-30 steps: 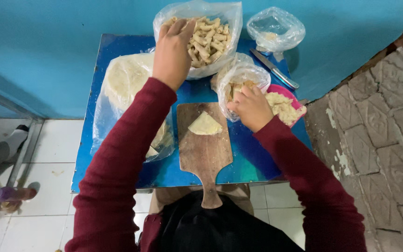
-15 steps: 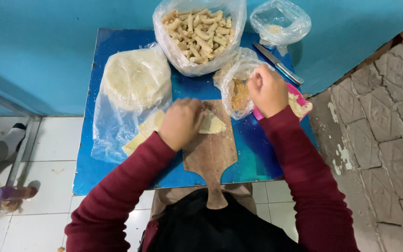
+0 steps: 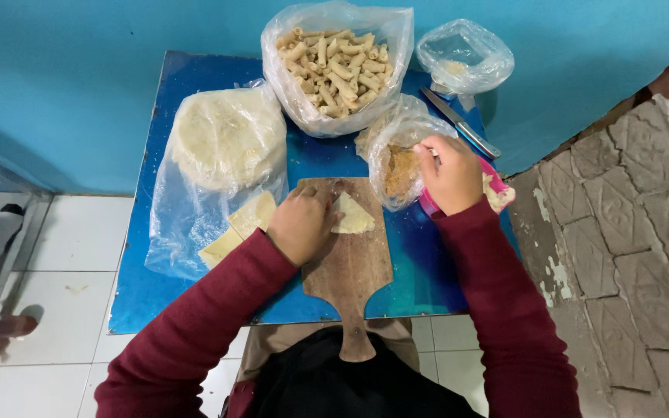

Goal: The person sits at a small table and folds filled pastry wrappers. They spoon filling from a pink bowl onto a square dough wrapper on a wooden board, then fold and press the wrapper closed, setting finished pieces aside and repeating with new wrappers.

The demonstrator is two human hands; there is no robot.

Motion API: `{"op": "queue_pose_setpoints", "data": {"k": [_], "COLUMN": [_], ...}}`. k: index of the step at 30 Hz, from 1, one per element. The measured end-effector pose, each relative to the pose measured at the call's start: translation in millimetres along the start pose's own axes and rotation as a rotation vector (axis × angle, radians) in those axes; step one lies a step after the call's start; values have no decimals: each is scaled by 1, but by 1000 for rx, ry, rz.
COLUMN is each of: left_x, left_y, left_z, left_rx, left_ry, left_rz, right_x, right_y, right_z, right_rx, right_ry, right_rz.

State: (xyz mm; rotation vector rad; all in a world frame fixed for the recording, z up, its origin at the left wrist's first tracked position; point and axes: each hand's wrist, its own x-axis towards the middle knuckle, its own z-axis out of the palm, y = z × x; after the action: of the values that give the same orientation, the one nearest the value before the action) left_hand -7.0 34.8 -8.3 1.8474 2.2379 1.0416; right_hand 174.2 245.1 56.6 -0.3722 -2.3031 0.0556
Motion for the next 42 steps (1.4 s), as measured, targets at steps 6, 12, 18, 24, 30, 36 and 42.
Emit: {"op": "queue_pose_setpoints", "data": {"k": [6,12,18,24,30,36,42], "left_x": [1,-2,0,1,5,5,4], "left_y": [3,13,10,5,2,3,4], "left_z": [-3,-6,-4,2,6,5,4], "left_rx": [102,17,-73,-168,-205,-226,-269], "left_ry": [-102,-106,-2,-27,43,17,58], "left_rz": [-64,-134,-87,-149,-138,-160,-115], "right_x": [-6,-8,-9,-13,-19,-16,-12], "right_y": [2,6,19,31,-8,-63,-73], "right_z": [6,11,3,-7,-4,-15,-29], "right_rx": [283,460,612,743,735,352,307], "right_ry": [-136,-183,-83,-45,-203,-226,-311], "right_rz": [458,676,797,838,711,-80,-396]}}
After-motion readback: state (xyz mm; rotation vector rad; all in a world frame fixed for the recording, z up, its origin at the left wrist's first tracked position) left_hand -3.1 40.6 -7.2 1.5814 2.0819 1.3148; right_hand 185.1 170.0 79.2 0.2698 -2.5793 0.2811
